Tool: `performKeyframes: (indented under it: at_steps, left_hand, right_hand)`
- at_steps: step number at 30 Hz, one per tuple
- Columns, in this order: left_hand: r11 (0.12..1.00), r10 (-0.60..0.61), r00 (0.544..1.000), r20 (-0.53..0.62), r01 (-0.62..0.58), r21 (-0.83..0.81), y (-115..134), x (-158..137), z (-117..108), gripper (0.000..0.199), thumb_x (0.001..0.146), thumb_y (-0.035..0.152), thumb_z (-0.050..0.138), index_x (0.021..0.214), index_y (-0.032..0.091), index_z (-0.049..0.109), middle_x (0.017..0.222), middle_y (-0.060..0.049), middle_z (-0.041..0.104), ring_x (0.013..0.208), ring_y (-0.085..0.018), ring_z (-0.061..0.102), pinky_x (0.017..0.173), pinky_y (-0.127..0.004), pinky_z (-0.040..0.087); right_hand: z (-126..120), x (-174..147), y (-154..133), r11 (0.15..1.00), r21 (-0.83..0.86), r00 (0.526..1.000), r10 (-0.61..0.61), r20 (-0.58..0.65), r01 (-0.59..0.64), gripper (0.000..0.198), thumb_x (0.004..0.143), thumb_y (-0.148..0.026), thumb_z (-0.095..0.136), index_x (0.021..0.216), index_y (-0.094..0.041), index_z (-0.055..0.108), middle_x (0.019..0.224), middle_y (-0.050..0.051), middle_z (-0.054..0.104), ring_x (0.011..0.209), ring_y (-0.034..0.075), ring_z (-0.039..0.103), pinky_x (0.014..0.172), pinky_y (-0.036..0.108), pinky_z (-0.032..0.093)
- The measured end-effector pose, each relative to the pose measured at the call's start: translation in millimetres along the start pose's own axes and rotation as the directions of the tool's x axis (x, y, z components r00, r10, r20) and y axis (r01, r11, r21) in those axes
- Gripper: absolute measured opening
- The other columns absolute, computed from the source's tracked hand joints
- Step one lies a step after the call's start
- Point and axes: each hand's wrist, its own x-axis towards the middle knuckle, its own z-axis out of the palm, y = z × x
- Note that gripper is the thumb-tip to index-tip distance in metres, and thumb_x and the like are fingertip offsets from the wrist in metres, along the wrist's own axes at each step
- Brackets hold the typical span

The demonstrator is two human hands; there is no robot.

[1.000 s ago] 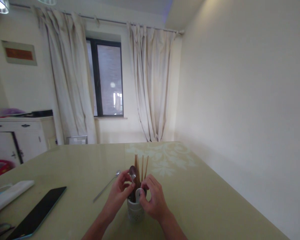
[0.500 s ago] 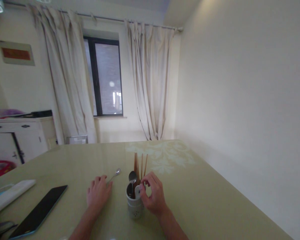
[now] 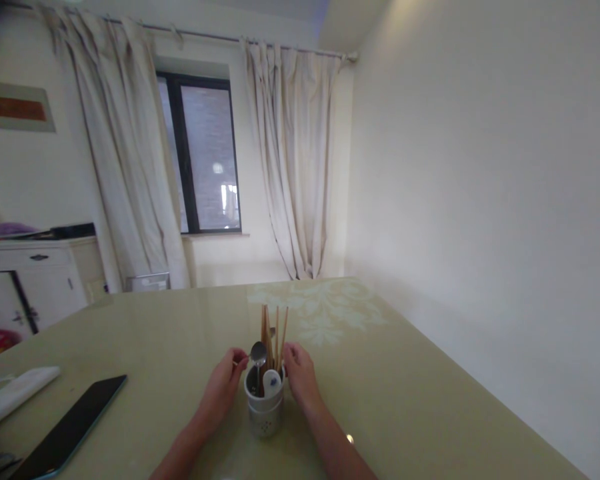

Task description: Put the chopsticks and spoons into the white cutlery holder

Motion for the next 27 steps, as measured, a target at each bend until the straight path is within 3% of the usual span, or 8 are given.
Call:
performKeyframes:
  at_steps: [5, 10, 13, 15, 17, 20, 22, 27]
  left_hand:
    - [0.939, 0.093, 0.990, 0.106, -0.052, -0.339, 21, -7, 3, 0.033, 0.092, 0.050, 0.056, 0.096, 0.020, 0.068, 0.093, -0.009, 0.078, 0.080, -0.024, 0.070, 0.073, -0.034, 0.052]
    - [0.932, 0.128, 0.987, 0.095, -0.087, -0.353, 28, -9, -2, 0.033, 0.092, 0.049, 0.059, 0.097, 0.019, 0.073, 0.096, -0.010, 0.081, 0.082, -0.025, 0.072, 0.075, -0.035, 0.053]
    - [0.926, 0.114, 0.994, -0.007, -0.109, -0.361, 26, -6, -4, 0.039, 0.094, 0.054, 0.058, 0.104, 0.021, 0.075, 0.109, -0.011, 0.081, 0.101, -0.028, 0.074, 0.090, -0.040, 0.055]
    - [0.910, 0.055, 0.997, -0.063, -0.076, -0.409, 26, -5, -7, 0.048, 0.095, 0.063, 0.056, 0.110, 0.021, 0.074, 0.117, -0.012, 0.080, 0.112, -0.030, 0.073, 0.097, -0.043, 0.054]
    - [0.877, -0.003, 0.998, -0.063, -0.027, -0.479, 29, -5, -9, 0.059, 0.095, 0.072, 0.051, 0.114, 0.021, 0.073, 0.119, -0.014, 0.079, 0.114, -0.031, 0.073, 0.097, -0.045, 0.056]
    - [0.824, -0.017, 1.000, 0.008, 0.018, -0.567, 38, -11, -8, 0.070, 0.095, 0.079, 0.044, 0.118, 0.020, 0.072, 0.123, -0.014, 0.078, 0.115, -0.031, 0.073, 0.097, -0.046, 0.057]
    - [0.809, -0.005, 0.999, 0.049, 0.033, -0.587, 42, -17, -3, 0.073, 0.095, 0.080, 0.041, 0.121, 0.020, 0.073, 0.127, -0.014, 0.077, 0.119, -0.031, 0.071, 0.104, -0.048, 0.055]
    - [0.816, -0.123, 0.992, 0.037, 0.122, -0.565, 35, -27, 12, 0.073, 0.086, 0.081, 0.059, 0.128, 0.023, 0.071, 0.142, -0.012, 0.072, 0.142, -0.035, 0.057, 0.119, -0.048, 0.046]
  right_hand:
    - [3, -1, -14, 0.987, 0.152, 0.997, -0.062, 0.052, 0.053, 0.053, 0.082, -0.071, 0.074, 0.086, -0.018, 0.075, 0.078, 0.006, 0.075, 0.073, 0.024, 0.068, 0.069, 0.032, 0.052]
    - [2, 0, -25, 0.986, 0.158, 0.998, -0.047, -0.029, 0.051, 0.056, 0.079, -0.074, 0.075, 0.082, -0.017, 0.075, 0.077, 0.008, 0.076, 0.070, 0.024, 0.070, 0.064, 0.033, 0.055]
    - [-17, 5, -37, 0.984, 0.120, 0.972, -0.102, -0.211, 0.129, 0.055, 0.081, -0.072, 0.074, 0.080, -0.017, 0.074, 0.075, 0.009, 0.076, 0.069, 0.024, 0.071, 0.062, 0.033, 0.055]
    - [-41, 9, -48, 0.973, 0.063, 0.892, -0.176, -0.416, 0.221, 0.053, 0.082, -0.070, 0.074, 0.080, -0.017, 0.072, 0.072, 0.007, 0.074, 0.066, 0.022, 0.069, 0.060, 0.031, 0.055]
    - [-66, 12, -60, 0.946, 0.011, 0.753, -0.252, -0.608, 0.325, 0.048, 0.085, -0.066, 0.074, 0.084, -0.018, 0.069, 0.072, 0.004, 0.073, 0.063, 0.018, 0.067, 0.059, 0.029, 0.053]
    - [-88, 11, -73, 0.887, 0.018, 0.626, -0.311, -0.715, 0.461, 0.041, 0.089, -0.059, 0.075, 0.086, -0.019, 0.064, 0.072, 0.000, 0.071, 0.060, 0.014, 0.062, 0.057, 0.025, 0.050]
    - [-86, 7, -78, 0.856, 0.086, 0.643, -0.313, -0.699, 0.510, 0.038, 0.090, -0.055, 0.076, 0.085, -0.020, 0.062, 0.073, -0.001, 0.070, 0.060, 0.013, 0.063, 0.058, 0.025, 0.051]
    - [-48, -10, -83, 0.887, 0.152, 0.793, -0.299, -0.531, 0.436, 0.036, 0.093, -0.053, 0.075, 0.090, -0.019, 0.066, 0.077, 0.004, 0.075, 0.062, 0.016, 0.069, 0.058, 0.027, 0.056]
